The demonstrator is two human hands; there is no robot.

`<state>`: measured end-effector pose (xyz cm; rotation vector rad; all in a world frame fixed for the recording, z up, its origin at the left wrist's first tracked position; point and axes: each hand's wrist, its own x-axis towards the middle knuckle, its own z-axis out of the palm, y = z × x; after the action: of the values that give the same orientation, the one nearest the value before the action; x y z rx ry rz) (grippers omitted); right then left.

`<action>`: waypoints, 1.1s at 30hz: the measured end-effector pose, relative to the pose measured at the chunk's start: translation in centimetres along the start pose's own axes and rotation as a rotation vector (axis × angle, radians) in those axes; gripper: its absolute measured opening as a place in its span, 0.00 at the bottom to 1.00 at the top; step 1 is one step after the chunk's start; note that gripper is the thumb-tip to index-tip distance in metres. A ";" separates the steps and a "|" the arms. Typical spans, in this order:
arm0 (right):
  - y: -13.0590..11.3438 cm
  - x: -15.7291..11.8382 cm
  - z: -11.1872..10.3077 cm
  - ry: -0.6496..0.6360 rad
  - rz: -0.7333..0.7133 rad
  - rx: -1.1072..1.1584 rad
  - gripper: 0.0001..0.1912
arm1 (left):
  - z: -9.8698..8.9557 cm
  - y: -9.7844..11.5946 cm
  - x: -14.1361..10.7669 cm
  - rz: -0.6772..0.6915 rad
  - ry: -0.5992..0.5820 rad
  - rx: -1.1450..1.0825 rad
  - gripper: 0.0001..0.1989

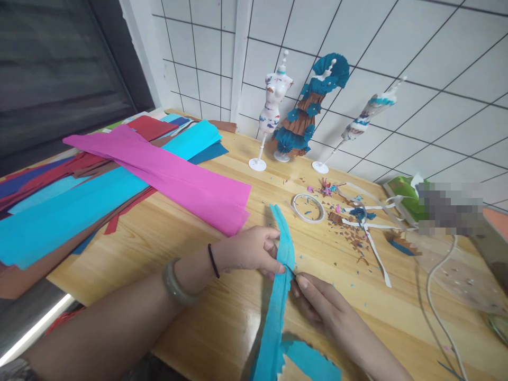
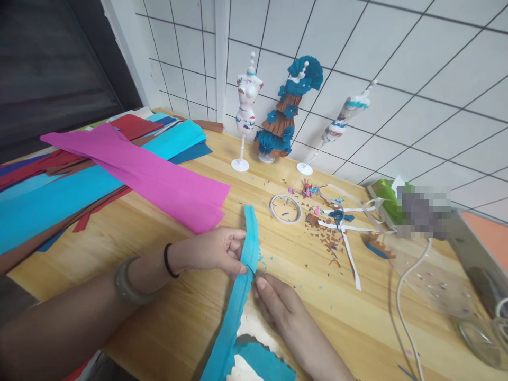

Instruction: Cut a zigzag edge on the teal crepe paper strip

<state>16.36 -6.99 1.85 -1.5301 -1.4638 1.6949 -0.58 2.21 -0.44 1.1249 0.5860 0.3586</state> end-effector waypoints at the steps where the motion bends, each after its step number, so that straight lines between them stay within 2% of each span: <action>1: 0.0 0.0 0.0 0.002 -0.008 0.007 0.20 | 0.0 0.0 0.0 0.002 -0.002 -0.004 0.18; 13: -0.3 0.1 0.1 0.012 -0.002 0.047 0.19 | 0.3 1.3 -0.7 -0.046 0.032 -0.001 0.14; 23: -0.6 0.0 0.2 0.001 0.029 0.018 0.20 | 0.8 0.9 -0.4 0.019 0.148 -0.035 0.14; 33: -0.4 0.3 0.2 0.048 0.019 0.068 0.20 | 0.9 1.0 -0.4 0.033 0.172 -0.092 0.12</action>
<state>16.00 -6.68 2.00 -1.5429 -1.3579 1.6888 -0.33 1.74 0.84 1.0224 0.6958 0.5092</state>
